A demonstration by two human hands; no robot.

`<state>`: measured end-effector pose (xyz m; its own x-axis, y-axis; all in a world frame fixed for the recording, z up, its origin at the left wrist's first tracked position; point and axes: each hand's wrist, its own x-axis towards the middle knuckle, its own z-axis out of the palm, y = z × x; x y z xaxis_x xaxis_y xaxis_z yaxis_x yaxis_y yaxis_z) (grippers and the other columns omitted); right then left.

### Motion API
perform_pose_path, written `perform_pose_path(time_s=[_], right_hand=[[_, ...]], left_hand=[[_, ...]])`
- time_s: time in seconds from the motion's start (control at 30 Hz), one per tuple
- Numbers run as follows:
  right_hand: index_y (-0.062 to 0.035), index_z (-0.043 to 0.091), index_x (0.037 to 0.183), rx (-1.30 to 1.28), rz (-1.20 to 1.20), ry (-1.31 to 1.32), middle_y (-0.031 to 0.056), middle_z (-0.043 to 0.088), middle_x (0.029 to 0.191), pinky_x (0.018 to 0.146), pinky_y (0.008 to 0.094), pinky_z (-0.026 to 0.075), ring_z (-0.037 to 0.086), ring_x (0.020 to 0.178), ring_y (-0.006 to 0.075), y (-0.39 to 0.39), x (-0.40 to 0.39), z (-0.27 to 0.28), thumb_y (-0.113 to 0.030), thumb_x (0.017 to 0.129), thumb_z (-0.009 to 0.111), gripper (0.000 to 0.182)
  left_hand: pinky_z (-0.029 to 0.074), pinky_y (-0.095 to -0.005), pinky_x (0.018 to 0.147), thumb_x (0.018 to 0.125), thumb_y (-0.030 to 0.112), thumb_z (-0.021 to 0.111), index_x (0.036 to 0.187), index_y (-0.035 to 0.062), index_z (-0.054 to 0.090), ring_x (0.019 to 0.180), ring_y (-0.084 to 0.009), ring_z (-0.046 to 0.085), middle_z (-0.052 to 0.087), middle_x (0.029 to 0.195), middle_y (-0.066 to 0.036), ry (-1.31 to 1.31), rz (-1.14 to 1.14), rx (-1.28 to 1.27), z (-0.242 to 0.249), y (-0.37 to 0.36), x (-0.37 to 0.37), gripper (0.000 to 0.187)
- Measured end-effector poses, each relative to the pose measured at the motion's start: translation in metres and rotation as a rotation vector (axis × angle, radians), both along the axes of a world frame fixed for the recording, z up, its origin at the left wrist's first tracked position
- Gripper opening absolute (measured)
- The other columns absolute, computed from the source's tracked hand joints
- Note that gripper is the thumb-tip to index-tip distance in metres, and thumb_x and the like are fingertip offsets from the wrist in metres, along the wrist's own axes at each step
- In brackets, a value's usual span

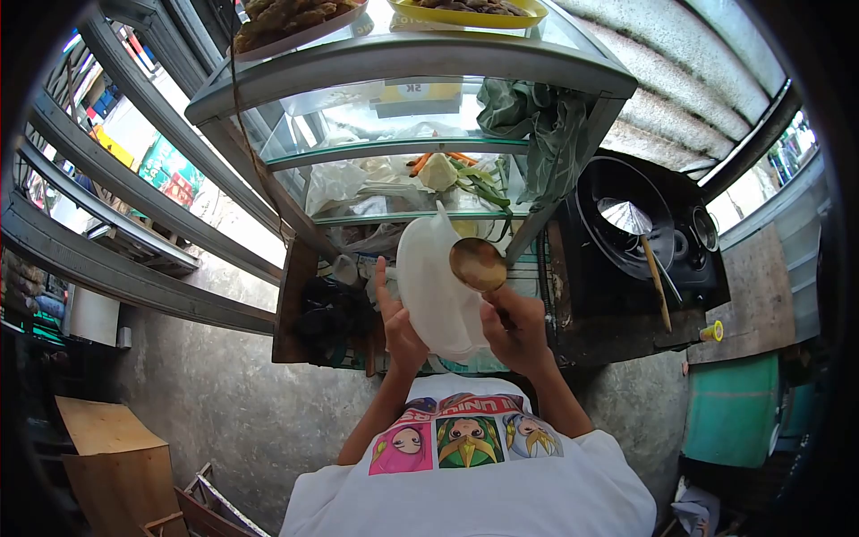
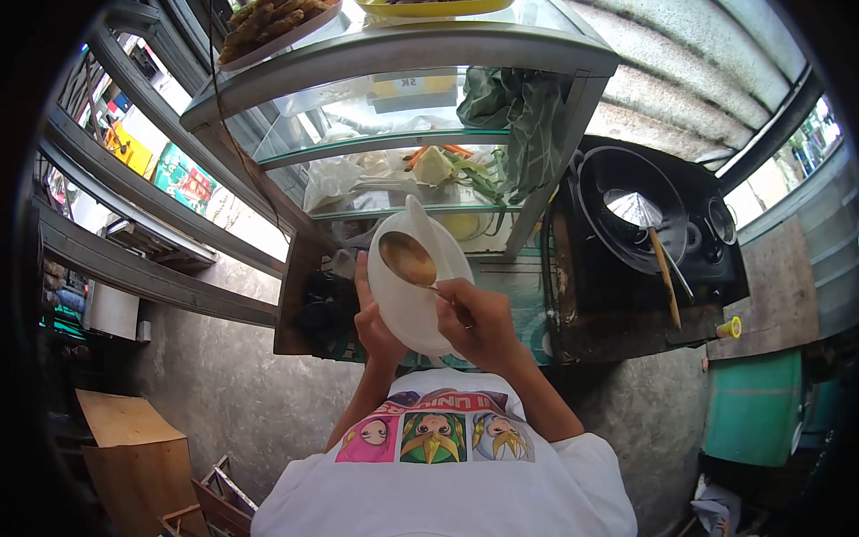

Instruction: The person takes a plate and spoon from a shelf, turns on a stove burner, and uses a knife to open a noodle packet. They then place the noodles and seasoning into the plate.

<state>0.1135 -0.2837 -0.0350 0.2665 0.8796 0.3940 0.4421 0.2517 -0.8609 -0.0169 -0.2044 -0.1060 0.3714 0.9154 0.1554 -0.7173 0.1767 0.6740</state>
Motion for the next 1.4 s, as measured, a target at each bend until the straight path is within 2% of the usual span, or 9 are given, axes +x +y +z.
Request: perform_pose_path(time_s=[0.2, 0.27, 0.4, 0.47, 0.6, 0.67, 0.9, 0.97, 1.4], right_hand=[[0.0003, 0.057, 0.087, 0.053, -0.081, -0.147, 0.0072, 0.055, 0.059, 0.045, 0.0268, 0.041, 0.053, 0.047, 0.0156, 0.001, 0.019, 0.014, -0.005, 0.078, 0.057, 0.010], [0.0004, 0.057, 0.086, 0.148, -0.133, -0.262, 0.0084, 0.057, 0.061, 0.046, 0.0282, 0.042, 0.055, 0.049, 0.0186, 0.004, 0.022, 0.017, -0.004, 0.077, 0.057, 0.010], [-0.0011, 0.056, 0.080, 0.169, -0.235, -0.525, 0.0087, 0.057, 0.062, 0.045, 0.0306, 0.042, 0.057, 0.052, 0.0217, 0.005, 0.018, 0.028, -0.005, 0.076, 0.058, 0.006], [-0.0019, 0.056, 0.078, 0.128, -0.241, -0.535, 0.0080, 0.056, 0.061, 0.045, 0.0307, 0.042, 0.056, 0.053, 0.0211, 0.009, 0.015, 0.027, -0.006, 0.076, 0.058, 0.005], [-0.0047, 0.055, 0.074, 0.240, -0.265, -0.562, 0.0041, 0.053, 0.058, 0.043, 0.0288, 0.039, 0.052, 0.050, 0.0178, 0.014, 0.014, 0.014, -0.012, 0.075, 0.063, 0.011], [-0.0058, 0.055, 0.074, 0.301, -0.219, -0.629, 0.0027, 0.053, 0.058, 0.042, 0.0273, 0.038, 0.051, 0.049, 0.0159, 0.018, 0.016, 0.014, -0.014, 0.075, 0.064, 0.013], [-0.0115, 0.053, 0.071, 0.894, -0.047, -1.129, -0.0060, 0.048, 0.056, 0.041, 0.0181, 0.024, 0.038, 0.048, 0.0046, 0.046, 0.010, 0.059, -0.024, 0.066, 0.064, 0.017], [-0.0117, 0.053, 0.070, 1.025, -0.098, -1.226, -0.0063, 0.048, 0.056, 0.042, 0.0176, 0.025, 0.038, 0.048, 0.0042, 0.058, 0.011, 0.077, -0.023, 0.067, 0.064, 0.016], [-0.0154, 0.053, 0.082, 0.677, -0.301, -1.431, -0.0028, 0.044, 0.073, 0.049, 0.0216, 0.045, 0.051, 0.062, 0.0083, 0.186, 0.072, 0.049, -0.040, 0.076, 0.061, 0.027]], left_hand=[[0.042, -0.0422, 0.094, 0.076, 0.025, 0.047, 0.139, 0.0112, 0.008, 0.117, -0.0277, 0.044, 0.031, 0.134, -0.021, -0.229, -0.024, -0.165, -0.044, 0.008, -0.011, 0.076], [0.045, -0.0386, 0.091, 0.082, 0.025, 0.046, 0.132, 0.0065, 0.024, 0.115, -0.0272, 0.046, 0.037, 0.129, -0.022, 0.618, 0.370, 0.300, -0.066, 0.010, -0.010, 0.057], [0.046, -0.0361, 0.088, 0.087, 0.026, 0.044, 0.120, 0.0024, 0.038, 0.109, -0.0273, 0.051, 0.046, 0.121, -0.021, 0.267, 0.069, 0.146, -0.072, 0.015, -0.019, 0.041], [0.047, -0.0363, 0.086, 0.087, 0.025, 0.044, 0.114, 0.0016, 0.044, 0.100, -0.0269, 0.056, 0.052, 0.112, -0.020, 0.754, 0.241, 0.453, -0.077, 0.016, -0.018, 0.036], [0.049, -0.0369, 0.082, 0.086, 0.023, 0.047, 0.113, 0.0024, 0.045, 0.095, -0.0260, 0.059, 0.053, 0.109, -0.019, 0.923, 0.202, 0.618, -0.110, 0.023, -0.020, 0.033], [0.050, -0.0370, 0.080, 0.085, 0.022, 0.049, 0.114, 0.0036, 0.044, 0.094, -0.0256, 0.059, 0.054, 0.108, -0.018, 0.115, -0.131, -0.501, -0.063, 0.018, -0.011, 0.034], [0.049, -0.0340, 0.081, 0.089, 0.018, 0.046, 0.117, -0.0002, 0.043, 0.095, -0.0246, 0.059, 0.054, 0.110, -0.013, -0.027, 0.024, -0.361, -0.069, 0.019, -0.020, 0.034], [0.049, -0.0324, 0.079, 0.088, 0.016, 0.049, 0.114, -0.0006, 0.046, 0.092, -0.0216, 0.060, 0.057, 0.106, -0.012, 0.396, 0.164, -0.084, -0.069, 0.025, -0.023, 0.031], [0.045, -0.0362, 0.088, 0.087, 0.018, 0.049, 0.123, -0.0008, 0.042, 0.103, -0.0253, 0.055, 0.054, 0.113, -0.014, 0.290, 0.048, -0.455, -0.059, 0.027, -0.039, 0.041]])
